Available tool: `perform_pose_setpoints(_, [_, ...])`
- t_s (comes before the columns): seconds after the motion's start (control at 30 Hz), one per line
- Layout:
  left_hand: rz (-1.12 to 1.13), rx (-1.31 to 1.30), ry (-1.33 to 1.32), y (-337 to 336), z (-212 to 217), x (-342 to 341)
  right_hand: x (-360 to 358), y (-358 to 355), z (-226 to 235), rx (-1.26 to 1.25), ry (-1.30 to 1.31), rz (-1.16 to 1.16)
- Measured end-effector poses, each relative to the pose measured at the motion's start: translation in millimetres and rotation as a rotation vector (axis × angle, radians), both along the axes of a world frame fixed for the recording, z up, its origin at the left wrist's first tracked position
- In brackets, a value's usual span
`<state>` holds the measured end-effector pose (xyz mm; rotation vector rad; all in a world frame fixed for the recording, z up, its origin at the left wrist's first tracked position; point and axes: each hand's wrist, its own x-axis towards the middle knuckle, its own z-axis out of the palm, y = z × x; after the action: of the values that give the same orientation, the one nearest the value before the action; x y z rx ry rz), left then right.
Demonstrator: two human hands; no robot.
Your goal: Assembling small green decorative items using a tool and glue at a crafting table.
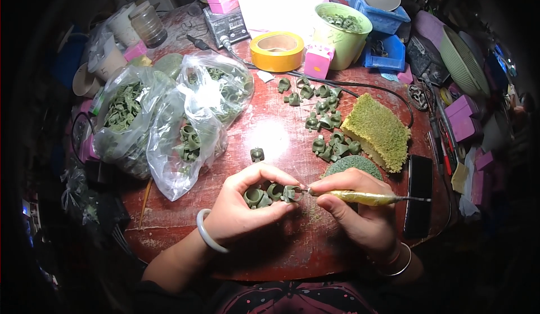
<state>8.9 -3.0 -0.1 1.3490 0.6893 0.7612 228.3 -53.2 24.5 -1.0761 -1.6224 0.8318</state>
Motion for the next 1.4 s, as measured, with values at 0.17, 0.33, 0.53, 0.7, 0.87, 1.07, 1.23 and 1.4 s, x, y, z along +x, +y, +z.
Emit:
perform_pose_setpoints(0.17, [0.059,0.175,0.044,-3,-4,2,-2,-4,1,-0.078,-0.046,0.008])
perform_pose_setpoints(0.33, [0.064,0.153,0.019,-4,-5,3,-5,-8,4,-0.379,0.366,-0.027])
perform_pose_setpoints(0.53, [0.072,0.172,0.011,-5,-6,3,-5,-6,-2,-0.271,0.239,-0.032])
perform_pose_setpoints(0.7, [0.060,0.184,0.045,-3,-4,3,3,-1,-5,-0.378,0.560,-0.055])
perform_pose_setpoints(0.87, [0.066,-0.208,0.011,-3,5,2,-2,-2,-6,-0.317,0.433,-0.060])
perform_pose_setpoints(1.07, [0.025,-0.239,-0.053,-2,5,0,1,4,-6,-0.236,0.257,0.097])
perform_pose_setpoints(1.23, [-0.034,-0.447,-0.191,0,-1,-1,0,3,1,0.005,-0.004,-0.059])
perform_pose_setpoints(1.4, [-0.086,-0.551,-0.226,3,2,-3,3,6,1,-0.021,0.037,0.051])
